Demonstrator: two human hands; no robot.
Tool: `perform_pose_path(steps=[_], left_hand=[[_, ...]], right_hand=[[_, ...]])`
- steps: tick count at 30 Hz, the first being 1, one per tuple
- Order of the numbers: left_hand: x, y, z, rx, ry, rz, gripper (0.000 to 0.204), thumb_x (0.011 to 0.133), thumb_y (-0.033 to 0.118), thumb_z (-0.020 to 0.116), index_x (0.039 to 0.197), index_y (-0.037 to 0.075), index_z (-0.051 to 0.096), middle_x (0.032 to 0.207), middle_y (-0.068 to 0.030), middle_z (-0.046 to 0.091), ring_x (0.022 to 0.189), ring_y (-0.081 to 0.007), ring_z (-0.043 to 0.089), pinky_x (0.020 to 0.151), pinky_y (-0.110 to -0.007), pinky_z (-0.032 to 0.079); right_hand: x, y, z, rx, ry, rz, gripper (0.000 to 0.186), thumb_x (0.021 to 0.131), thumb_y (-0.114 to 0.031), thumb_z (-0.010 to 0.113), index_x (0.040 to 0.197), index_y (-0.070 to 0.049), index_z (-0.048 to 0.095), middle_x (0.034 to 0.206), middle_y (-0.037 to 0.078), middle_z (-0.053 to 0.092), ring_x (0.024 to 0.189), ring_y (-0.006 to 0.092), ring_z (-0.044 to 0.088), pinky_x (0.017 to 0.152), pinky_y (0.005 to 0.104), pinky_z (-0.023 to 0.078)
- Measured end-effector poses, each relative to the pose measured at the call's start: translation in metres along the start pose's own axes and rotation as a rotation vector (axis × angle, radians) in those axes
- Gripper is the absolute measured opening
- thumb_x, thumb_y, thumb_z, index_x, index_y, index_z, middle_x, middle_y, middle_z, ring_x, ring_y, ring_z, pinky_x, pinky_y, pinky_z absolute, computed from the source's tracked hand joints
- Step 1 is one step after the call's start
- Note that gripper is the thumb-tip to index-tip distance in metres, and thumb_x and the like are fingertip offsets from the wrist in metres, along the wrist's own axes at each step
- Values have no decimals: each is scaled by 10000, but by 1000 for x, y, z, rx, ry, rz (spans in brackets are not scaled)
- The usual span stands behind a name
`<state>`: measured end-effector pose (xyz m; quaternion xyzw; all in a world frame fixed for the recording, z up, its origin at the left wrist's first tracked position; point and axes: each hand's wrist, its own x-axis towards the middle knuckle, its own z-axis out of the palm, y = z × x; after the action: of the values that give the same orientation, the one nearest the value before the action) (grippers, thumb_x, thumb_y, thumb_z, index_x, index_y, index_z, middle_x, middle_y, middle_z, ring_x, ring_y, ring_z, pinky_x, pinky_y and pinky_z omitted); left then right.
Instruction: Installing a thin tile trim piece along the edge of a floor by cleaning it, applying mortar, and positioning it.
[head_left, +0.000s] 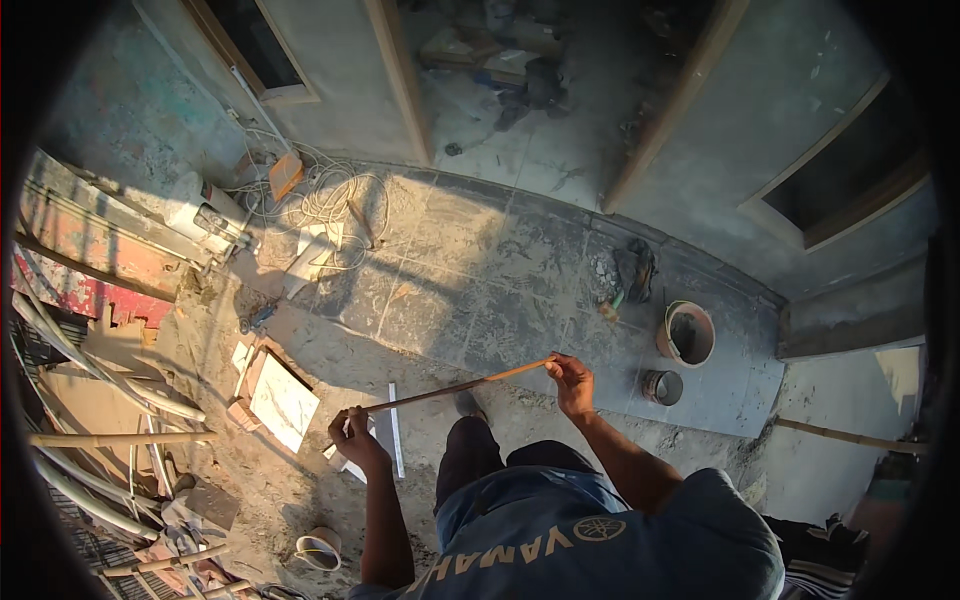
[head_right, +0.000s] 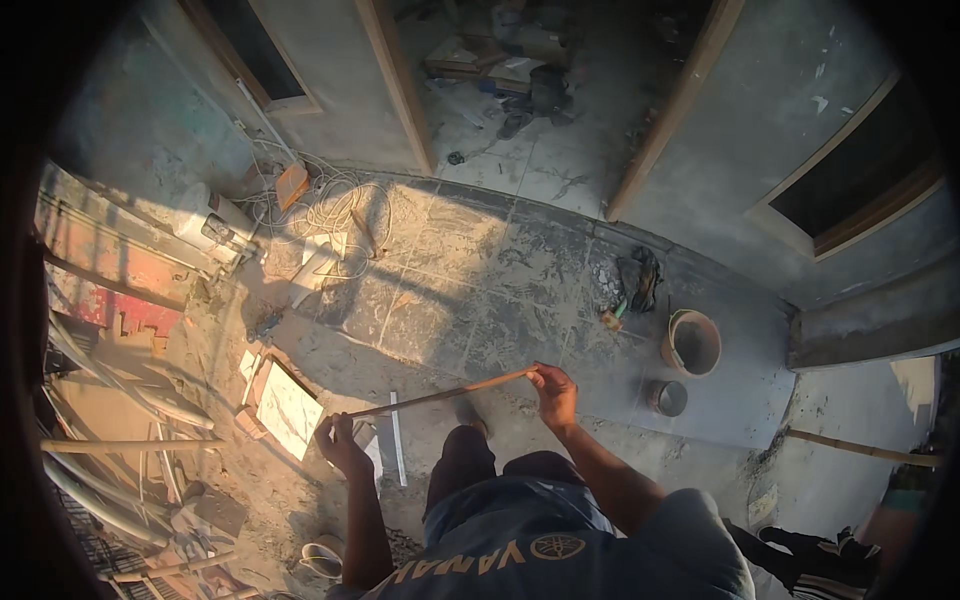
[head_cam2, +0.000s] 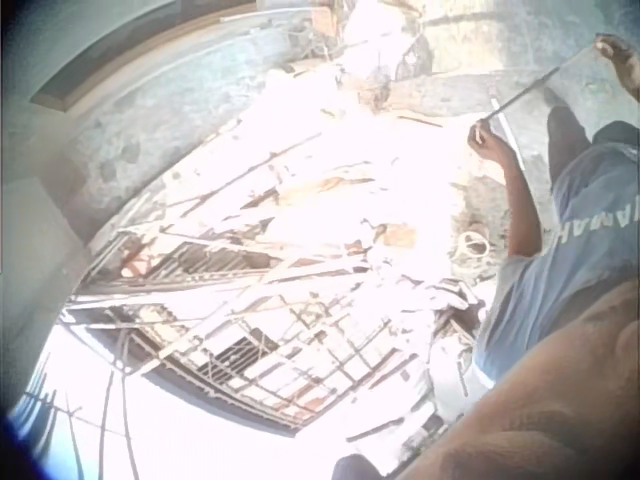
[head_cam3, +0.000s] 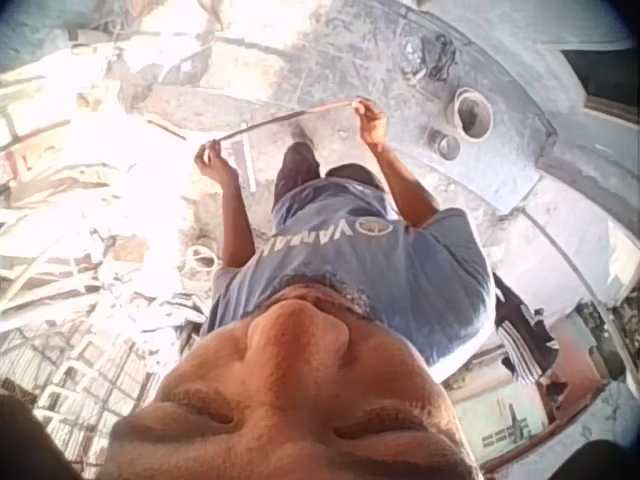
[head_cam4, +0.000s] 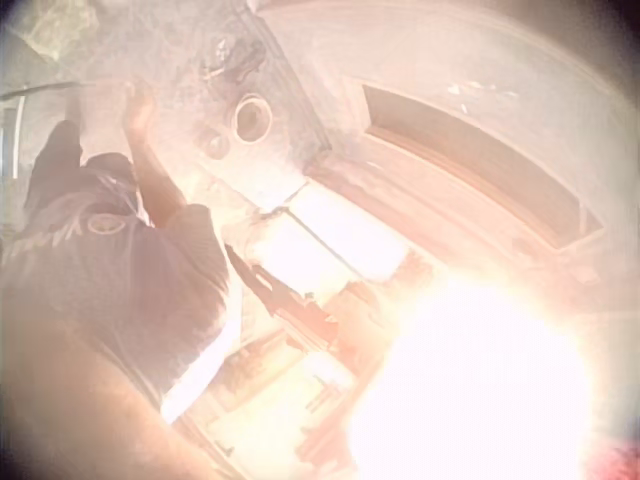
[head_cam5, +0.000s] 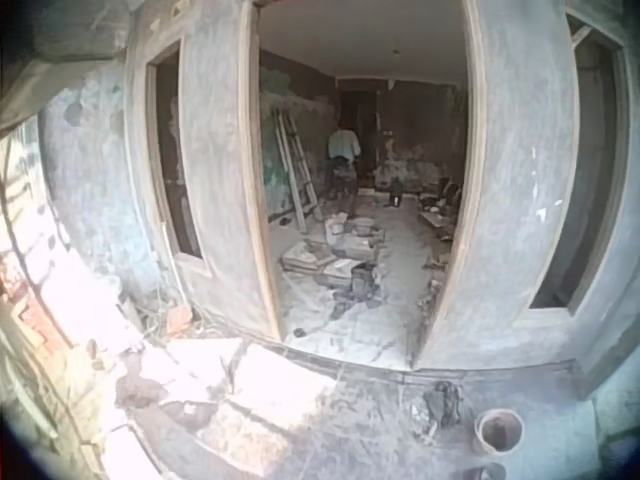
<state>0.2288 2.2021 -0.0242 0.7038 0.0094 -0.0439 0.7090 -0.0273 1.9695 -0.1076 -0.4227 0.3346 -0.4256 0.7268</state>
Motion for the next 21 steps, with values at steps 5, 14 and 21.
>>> perform_pose_path(steps=[5,14,21], left_hand=[[111,24,135,-87,-179,-40,266,857,112,629,1017,26,435,983,-77,467,863,-161,542,787,-306,501],[267,-32,361,-133,-377,-139,273,815,113,685,1008,59,499,997,-35,512,839,-127,538,726,-311,509],[419,-195,543,99,-328,-232,249,793,78,699,968,35,527,909,-36,549,830,-125,526,759,-271,465]], right_hand=[[94,-50,41,-162,303,-122,158,797,-22,688,935,6,618,903,37,633,861,106,554,807,237,438],[288,-36,66,-282,532,-151,187,820,-106,693,934,21,618,881,45,638,814,91,559,768,230,450],[536,103,37,-251,749,149,216,823,-166,695,939,3,626,828,31,625,765,94,564,739,228,459]])
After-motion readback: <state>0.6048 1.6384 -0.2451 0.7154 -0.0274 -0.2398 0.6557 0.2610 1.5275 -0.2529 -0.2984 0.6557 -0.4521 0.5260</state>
